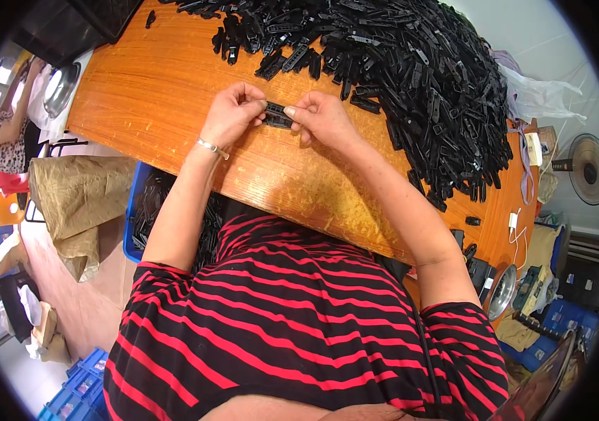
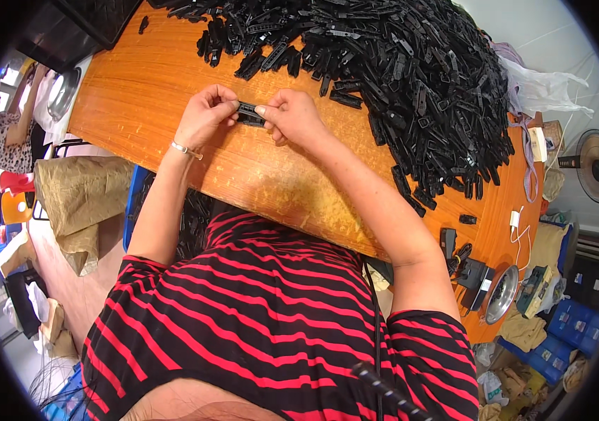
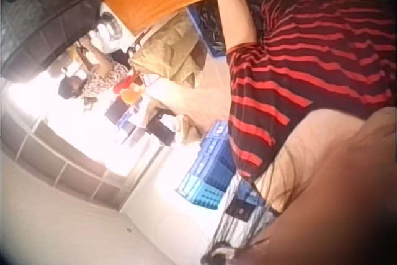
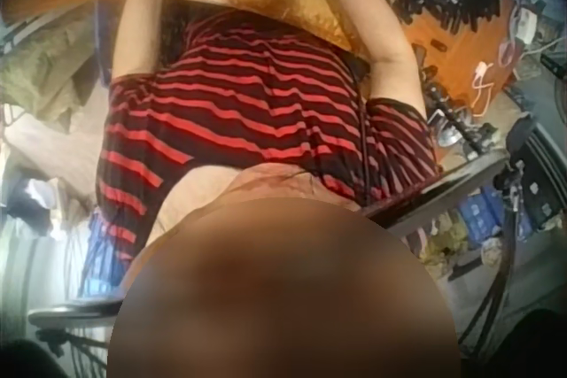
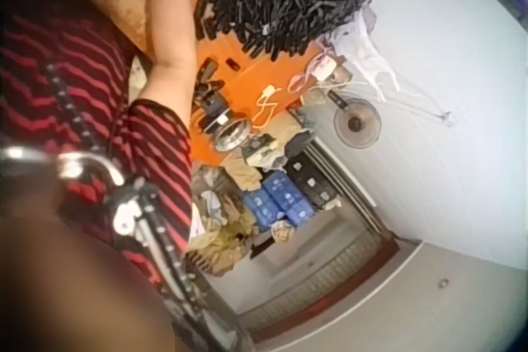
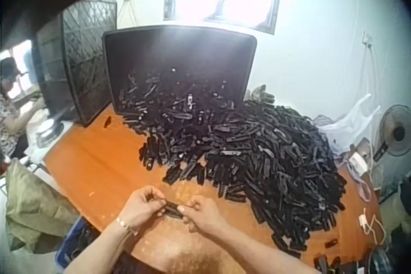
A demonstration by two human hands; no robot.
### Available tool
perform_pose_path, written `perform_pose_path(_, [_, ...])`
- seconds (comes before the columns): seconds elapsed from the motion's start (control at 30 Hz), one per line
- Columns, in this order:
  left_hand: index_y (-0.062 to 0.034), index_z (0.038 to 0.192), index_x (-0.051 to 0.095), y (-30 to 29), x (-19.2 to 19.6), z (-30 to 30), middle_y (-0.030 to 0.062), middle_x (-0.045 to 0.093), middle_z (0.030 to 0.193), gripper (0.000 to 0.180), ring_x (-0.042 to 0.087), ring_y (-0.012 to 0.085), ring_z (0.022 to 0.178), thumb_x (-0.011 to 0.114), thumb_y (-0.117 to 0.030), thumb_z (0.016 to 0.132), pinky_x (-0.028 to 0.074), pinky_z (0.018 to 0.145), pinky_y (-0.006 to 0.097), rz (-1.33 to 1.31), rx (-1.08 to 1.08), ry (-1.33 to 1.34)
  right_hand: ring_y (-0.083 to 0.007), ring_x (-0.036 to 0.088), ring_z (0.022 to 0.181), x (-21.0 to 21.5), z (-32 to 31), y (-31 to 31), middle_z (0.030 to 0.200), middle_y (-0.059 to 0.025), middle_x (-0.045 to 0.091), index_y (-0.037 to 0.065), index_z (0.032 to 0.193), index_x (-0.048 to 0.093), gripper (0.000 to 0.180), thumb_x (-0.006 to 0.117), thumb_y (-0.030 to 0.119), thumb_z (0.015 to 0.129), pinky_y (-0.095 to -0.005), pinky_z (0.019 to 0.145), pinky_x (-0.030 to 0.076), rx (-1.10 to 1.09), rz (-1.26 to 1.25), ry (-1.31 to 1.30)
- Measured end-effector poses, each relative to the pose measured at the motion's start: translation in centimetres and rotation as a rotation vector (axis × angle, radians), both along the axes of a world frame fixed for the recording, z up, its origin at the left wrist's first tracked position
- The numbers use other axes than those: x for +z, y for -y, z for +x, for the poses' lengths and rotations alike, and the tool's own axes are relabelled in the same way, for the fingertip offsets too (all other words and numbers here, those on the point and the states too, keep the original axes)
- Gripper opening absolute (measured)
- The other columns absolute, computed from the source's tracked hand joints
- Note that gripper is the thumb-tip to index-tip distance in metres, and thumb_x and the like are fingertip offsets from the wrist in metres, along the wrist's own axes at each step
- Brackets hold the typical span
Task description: Assembling small plastic fasteners by manually inserting metal components into plastic housings at a workbench.
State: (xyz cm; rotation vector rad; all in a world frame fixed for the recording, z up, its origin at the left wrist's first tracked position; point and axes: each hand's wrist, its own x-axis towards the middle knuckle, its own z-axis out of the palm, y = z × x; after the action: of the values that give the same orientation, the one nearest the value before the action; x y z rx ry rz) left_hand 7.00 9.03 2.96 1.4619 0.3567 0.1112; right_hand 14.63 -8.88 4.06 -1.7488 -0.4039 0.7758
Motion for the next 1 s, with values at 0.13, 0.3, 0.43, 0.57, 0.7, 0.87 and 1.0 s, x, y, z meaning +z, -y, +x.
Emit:
perform_pose_path(0.13, [0.0002,0.091,0.059,0.0,-0.8,-0.2,0.0024,0.060,0.075,0.011,0.056,0.0074,0.062,0.066,-0.003,0.083,0.045,0.054,0.020,-0.006,-0.015,-0.023,-0.0080,0.052,0.043,-0.8,-0.1,0.0,0.064,-0.0055,0.063,0.000,0.083,0.056,0.020,0.068,0.015,0.088,-0.0224,0.038,0.040,-0.018,-0.014,0.012])
perform_pose_path(0.3, [-0.0018,0.089,0.059,0.5,-0.9,-0.2,0.0009,0.058,0.074,0.010,0.054,0.0077,0.061,0.066,-0.007,0.087,0.045,0.055,0.021,0.150,-0.041,-0.030,-0.0086,0.052,0.043,-1.1,0.1,-0.3,0.064,-0.0059,0.063,0.000,0.083,0.056,0.021,0.069,0.017,0.087,-0.0235,0.038,0.040,0.023,-0.113,0.142])
perform_pose_path(0.43, [-0.0004,0.087,0.061,0.4,-2.1,-0.1,0.0000,0.059,0.072,0.013,0.052,0.0062,0.060,0.070,-0.007,0.083,0.044,0.054,0.021,0.186,0.021,-0.024,-0.0092,0.052,0.043,-0.7,-0.1,-0.6,0.063,-0.0057,0.062,0.001,0.081,0.054,0.024,0.069,0.018,0.087,-0.0249,0.038,0.039,0.032,-0.174,0.205])
perform_pose_path(0.57, [-0.0016,0.088,0.058,0.9,-2.5,-0.1,0.0004,0.057,0.069,0.011,0.052,0.0073,0.057,0.067,-0.006,0.086,0.044,0.051,0.022,0.216,0.026,-0.062,-0.0098,0.052,0.042,-1.8,0.3,-0.6,0.061,-0.0057,0.061,0.001,0.079,0.053,0.025,0.069,0.018,0.087,-0.0250,0.039,0.040,0.048,-0.177,0.214])
perform_pose_path(0.7, [-0.0017,0.087,0.057,0.7,-2.7,-0.1,0.0002,0.057,0.069,0.011,0.052,0.0072,0.056,0.067,-0.007,0.086,0.043,0.050,0.022,0.263,0.033,-0.074,-0.0110,0.050,0.039,-0.6,0.7,-0.9,0.058,-0.0064,0.059,0.002,0.077,0.051,0.027,0.069,0.019,0.088,-0.0264,0.035,0.038,0.091,-0.258,0.138])
perform_pose_path(0.87, [0.0000,0.083,0.059,0.3,-2.2,0.4,0.0017,0.058,0.069,0.012,0.053,0.0108,0.063,0.070,-0.007,0.082,0.046,0.059,0.027,0.410,-0.026,-0.169,-0.0118,0.047,0.036,-0.1,1.9,-1.0,0.053,-0.0061,0.056,0.003,0.075,0.049,0.030,0.070,0.021,0.087,-0.0279,0.032,0.034,0.164,-0.314,0.004])
perform_pose_path(1.0, [-0.0004,0.082,0.058,0.7,-2.1,0.3,0.0041,0.058,0.069,0.012,0.054,0.0124,0.064,0.069,-0.006,0.081,0.046,0.060,0.029,0.435,-0.038,-0.156,-0.0119,0.049,0.039,-0.8,2.1,-1.1,0.052,-0.0051,0.056,0.005,0.073,0.050,0.033,0.073,0.025,0.085,-0.0278,0.035,0.036,0.253,-0.450,0.193])
